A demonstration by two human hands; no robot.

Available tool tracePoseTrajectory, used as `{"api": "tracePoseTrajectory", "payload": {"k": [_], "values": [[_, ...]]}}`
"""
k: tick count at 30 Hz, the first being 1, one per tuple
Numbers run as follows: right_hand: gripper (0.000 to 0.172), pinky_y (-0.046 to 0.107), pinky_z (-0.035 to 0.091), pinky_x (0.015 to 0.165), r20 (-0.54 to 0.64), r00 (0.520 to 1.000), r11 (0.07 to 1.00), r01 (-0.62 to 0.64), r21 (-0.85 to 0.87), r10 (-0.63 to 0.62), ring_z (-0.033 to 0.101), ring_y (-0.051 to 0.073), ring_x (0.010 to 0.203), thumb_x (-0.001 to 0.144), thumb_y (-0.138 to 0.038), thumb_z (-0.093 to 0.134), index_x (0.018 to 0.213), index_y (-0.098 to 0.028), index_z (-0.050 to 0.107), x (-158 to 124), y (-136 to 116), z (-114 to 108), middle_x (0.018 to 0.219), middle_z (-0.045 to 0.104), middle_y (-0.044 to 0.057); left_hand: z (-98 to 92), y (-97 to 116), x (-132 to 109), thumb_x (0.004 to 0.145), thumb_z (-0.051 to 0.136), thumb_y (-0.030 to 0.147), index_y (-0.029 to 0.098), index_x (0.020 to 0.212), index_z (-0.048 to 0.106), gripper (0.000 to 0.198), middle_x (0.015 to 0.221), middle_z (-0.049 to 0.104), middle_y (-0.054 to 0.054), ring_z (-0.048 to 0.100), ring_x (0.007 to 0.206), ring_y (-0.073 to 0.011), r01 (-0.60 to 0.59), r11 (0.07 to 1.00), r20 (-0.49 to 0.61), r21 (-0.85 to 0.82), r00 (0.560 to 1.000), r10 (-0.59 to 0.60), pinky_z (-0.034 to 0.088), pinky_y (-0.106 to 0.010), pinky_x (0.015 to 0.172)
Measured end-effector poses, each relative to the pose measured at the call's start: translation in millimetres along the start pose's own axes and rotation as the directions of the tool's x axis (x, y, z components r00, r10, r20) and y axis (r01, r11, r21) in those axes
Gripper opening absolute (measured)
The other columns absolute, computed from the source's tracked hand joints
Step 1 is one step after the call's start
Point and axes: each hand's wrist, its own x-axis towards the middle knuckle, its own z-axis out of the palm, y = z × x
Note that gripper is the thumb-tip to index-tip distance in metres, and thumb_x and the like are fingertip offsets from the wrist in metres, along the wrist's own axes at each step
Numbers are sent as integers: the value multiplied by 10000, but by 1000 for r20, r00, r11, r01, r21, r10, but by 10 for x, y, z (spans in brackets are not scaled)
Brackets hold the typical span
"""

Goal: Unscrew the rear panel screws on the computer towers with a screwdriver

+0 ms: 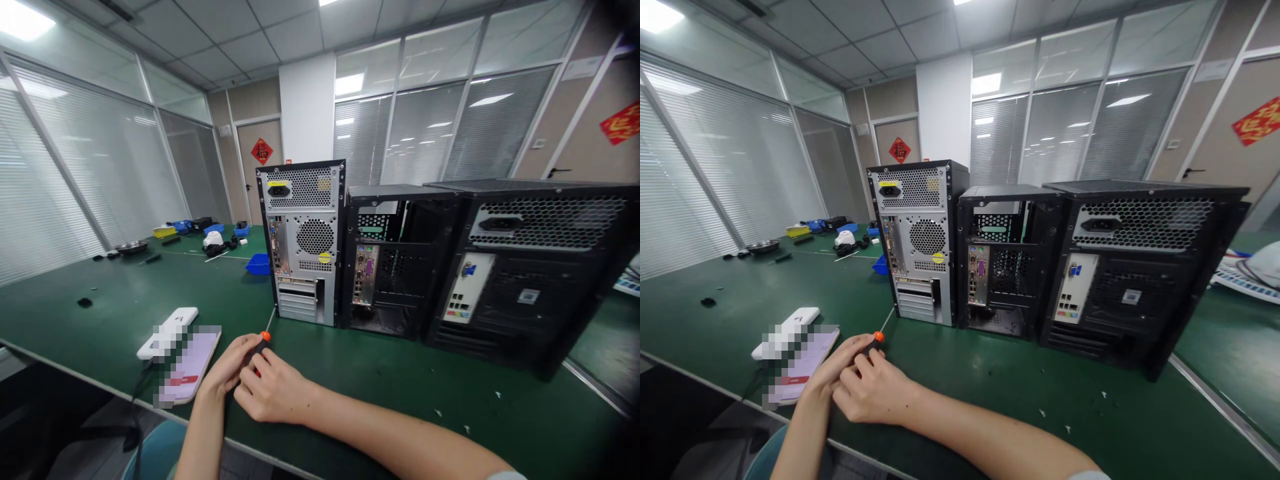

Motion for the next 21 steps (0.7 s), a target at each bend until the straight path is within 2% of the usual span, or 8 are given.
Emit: {"api": "tracePoseTrajectory", "payload": {"k": [6,14,21], "values": [[158,309,396,565,24,1000,1000,1,14,-1,505,142,595,858,-152,409,709,-172,458,-17,-10,6,651,526,5,28,35,-29,633,721,385,133,721,571,306,625,565,30,487,586,-91,-27,999,16,19,1000,27,356,-212,554],[171,308,389,561,0,1000,1000,-15,13,15,496,148,590,852,-161,414,687,-176,458,-11,-13,3,640,526,5,24,41,-29,624,728,397,138,682,551,320,559,476,60,386,518,-64,-34,999,40,24,999,33,270,-209,498],[151,324,404,583,4,1000,1000,-10,4,10,518,161,613,845,-169,437,700,-171,477,-8,-9,-10,670,540,11,2,10,3,656,715,407,133,757,582,322,631,531,43,448,571,-74,-41,998,21,48,999,40,327,-204,547]]}}
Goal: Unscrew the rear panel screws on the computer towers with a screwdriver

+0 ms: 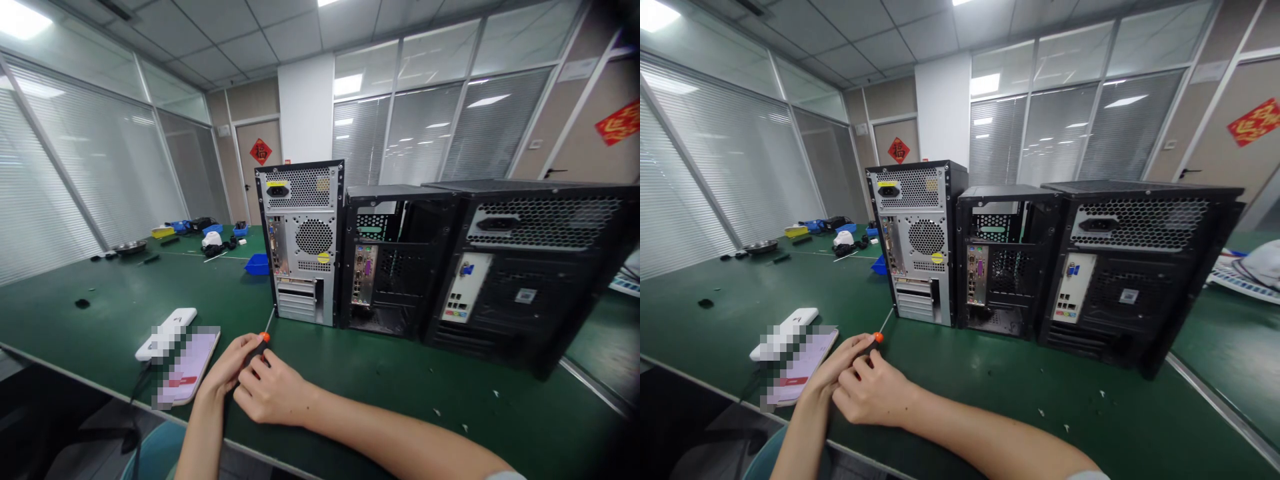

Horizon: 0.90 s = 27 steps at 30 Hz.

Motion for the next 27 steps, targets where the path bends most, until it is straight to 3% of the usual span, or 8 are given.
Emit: {"api": "tracePoseTrajectory", "payload": {"k": [17,27], "values": [[153,393,468,697,99,995,999,26,-20,-24,602,211,774,880,-169,381,807,-144,513,0,16,-81,821,606,66,-9,-10,43,637,734,402,142,709,556,323,599,521,55,453,539,-73,-28,1000,20,-10,999,29,350,-210,534],[199,409,467,690,127,978,986,164,34,-167,607,250,867,889,-175,371,871,-110,559,-8,17,-125,866,626,96,33,33,-18,684,681,463,143,746,548,352,617,602,11,495,544,-84,-28,997,49,74,999,24,354,-205,538]]}}
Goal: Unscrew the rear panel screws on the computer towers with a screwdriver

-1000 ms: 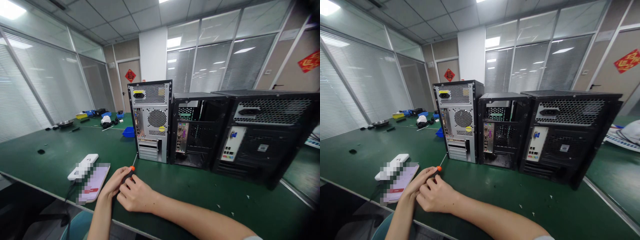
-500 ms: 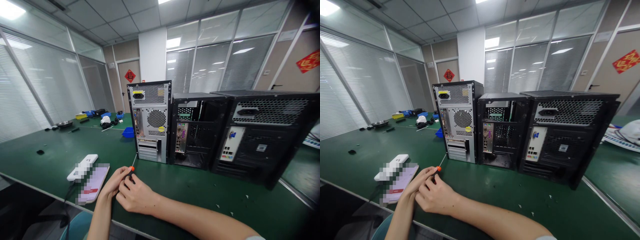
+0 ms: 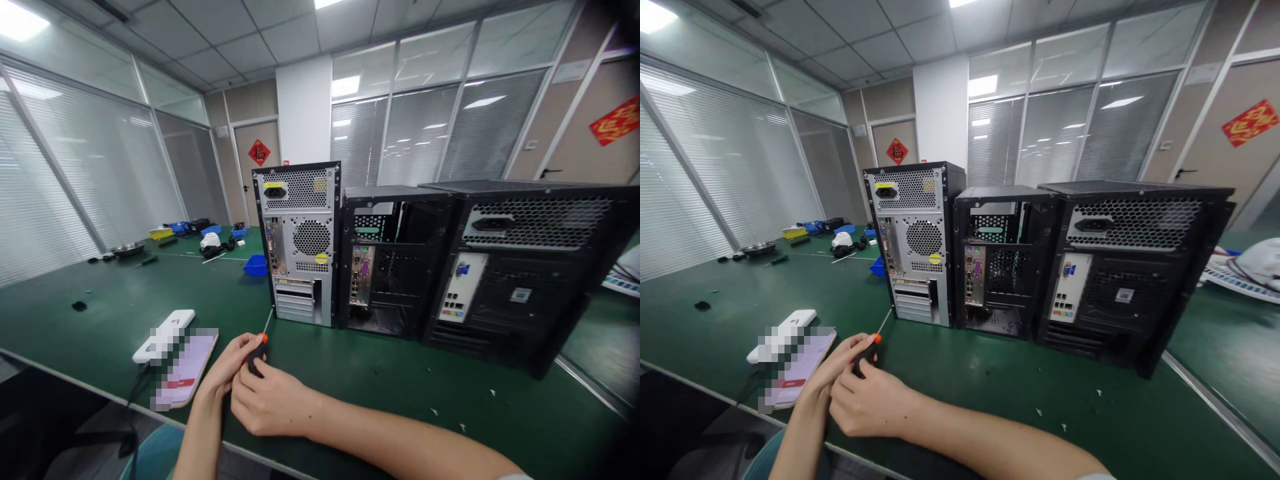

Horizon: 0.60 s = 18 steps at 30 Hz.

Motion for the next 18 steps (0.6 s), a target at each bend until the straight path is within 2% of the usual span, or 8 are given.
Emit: {"api": "tracePoseTrajectory", "payload": {"k": [6,18], "values": [[212,421,468,745,90,995,999,44,3,-44,595,249,948,900,-184,382,946,-84,564,-19,-2,-12,959,631,125,14,13,-4,689,670,469,149,733,536,349,619,593,17,494,551,-91,-13,999,-11,39,1000,13,344,-212,537],[250,393,449,776,58,998,1000,12,-7,-11,602,237,932,899,-175,369,955,-90,598,-23,-9,-7,995,652,129,9,15,6,683,668,485,154,766,518,372,597,581,36,496,559,-83,-2,995,-47,97,999,6,361,-203,555]]}}
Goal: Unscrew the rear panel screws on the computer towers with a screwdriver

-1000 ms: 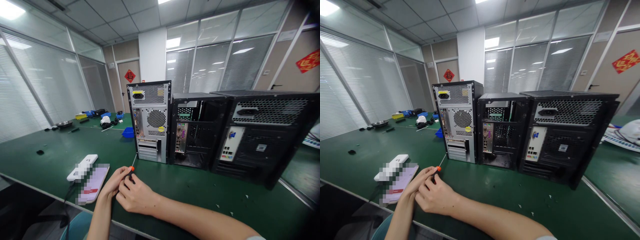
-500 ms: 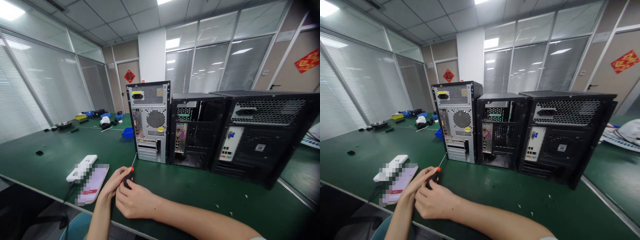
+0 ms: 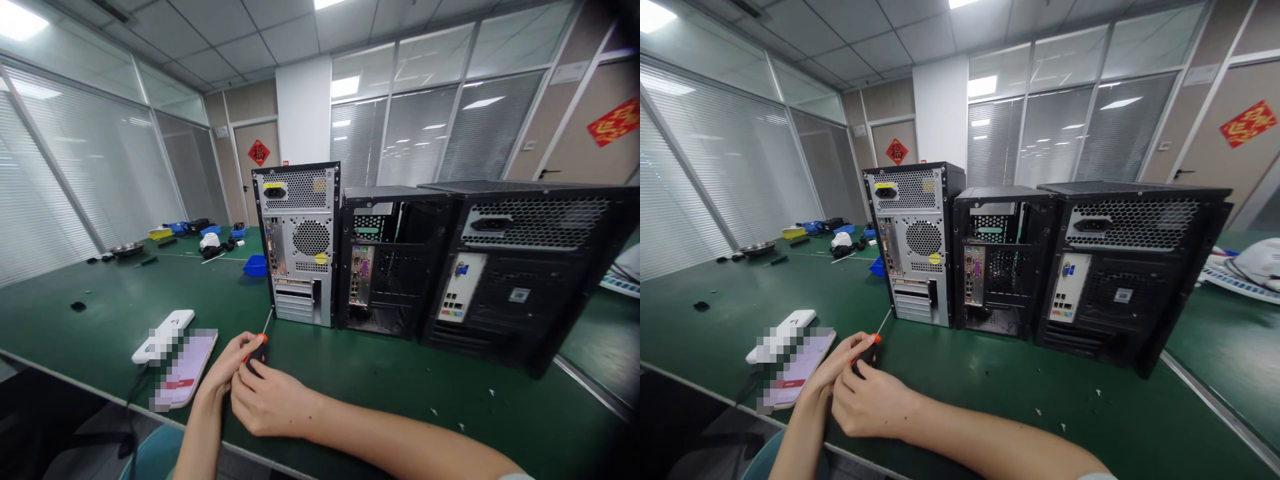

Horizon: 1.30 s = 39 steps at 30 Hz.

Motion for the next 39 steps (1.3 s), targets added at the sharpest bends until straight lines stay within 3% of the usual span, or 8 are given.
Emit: {"api": "tracePoseTrajectory", "payload": {"k": [19,26,39], "values": [[232,408,450,829,-18,1000,1000,11,21,-11,606,239,946,891,-160,387,933,-95,606,-5,22,-11,981,664,115,31,41,-28,649,681,500,164,753,467,412,573,507,66,439,547,-72,-29,999,-18,31,999,29,334,-210,534],[241,407,456,800,-11,1000,999,27,24,-27,607,236,914,888,-159,385,935,-108,616,-12,40,-26,993,653,104,44,61,-36,636,684,516,168,764,472,428,564,478,74,408,533,-66,-25,995,-63,93,998,31,323,-201,517],[250,391,450,775,-29,998,998,50,27,-49,604,240,923,885,-154,393,923,-115,637,-27,39,5,997,648,104,10,-13,28,646,662,539,176,781,467,434,575,440,73,377,521,-70,-49,990,-44,134,997,56,298,-203,504]]}}
